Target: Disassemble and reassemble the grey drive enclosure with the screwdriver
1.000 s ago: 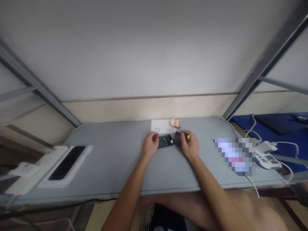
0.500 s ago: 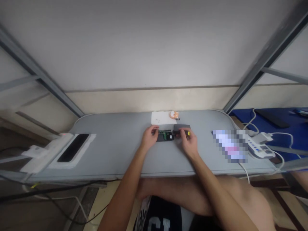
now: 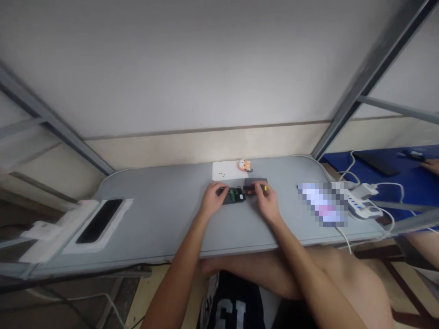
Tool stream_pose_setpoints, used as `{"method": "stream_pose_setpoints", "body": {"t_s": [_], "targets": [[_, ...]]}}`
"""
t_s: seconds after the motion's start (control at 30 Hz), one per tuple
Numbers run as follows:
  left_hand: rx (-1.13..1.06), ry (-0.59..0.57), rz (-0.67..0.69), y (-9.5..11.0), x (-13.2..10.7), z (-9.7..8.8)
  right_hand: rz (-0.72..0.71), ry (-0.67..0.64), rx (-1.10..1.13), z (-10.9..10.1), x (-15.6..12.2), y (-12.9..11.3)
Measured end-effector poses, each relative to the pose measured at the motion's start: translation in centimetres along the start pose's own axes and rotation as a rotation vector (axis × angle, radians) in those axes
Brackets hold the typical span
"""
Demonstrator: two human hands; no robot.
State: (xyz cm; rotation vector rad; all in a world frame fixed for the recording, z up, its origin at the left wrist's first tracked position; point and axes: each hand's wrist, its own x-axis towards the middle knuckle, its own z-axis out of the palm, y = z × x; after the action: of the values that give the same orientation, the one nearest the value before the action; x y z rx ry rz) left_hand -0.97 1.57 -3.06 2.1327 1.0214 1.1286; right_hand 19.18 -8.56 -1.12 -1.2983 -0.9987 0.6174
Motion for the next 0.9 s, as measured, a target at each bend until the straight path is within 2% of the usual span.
{"method": "stream_pose_setpoints", "body": {"t_s": [0.33, 0.7, 0.9], "targets": [[-0.049, 0.069, -0.088, 0.06, -0.02, -0.18, -0.041, -0.017, 0.034, -0.5, -0.09, 0.56], [0.052, -0.026, 0.001, 0.09, 0.19, -0.47, -0.02, 0.009, 0.054, -0.63, -0.06, 0.12], [0.082, -0.049, -0.011, 0.5, 0.13, -0.53, -0.02, 0.001, 0.054, -0.69, -0.07, 0.35]]}}
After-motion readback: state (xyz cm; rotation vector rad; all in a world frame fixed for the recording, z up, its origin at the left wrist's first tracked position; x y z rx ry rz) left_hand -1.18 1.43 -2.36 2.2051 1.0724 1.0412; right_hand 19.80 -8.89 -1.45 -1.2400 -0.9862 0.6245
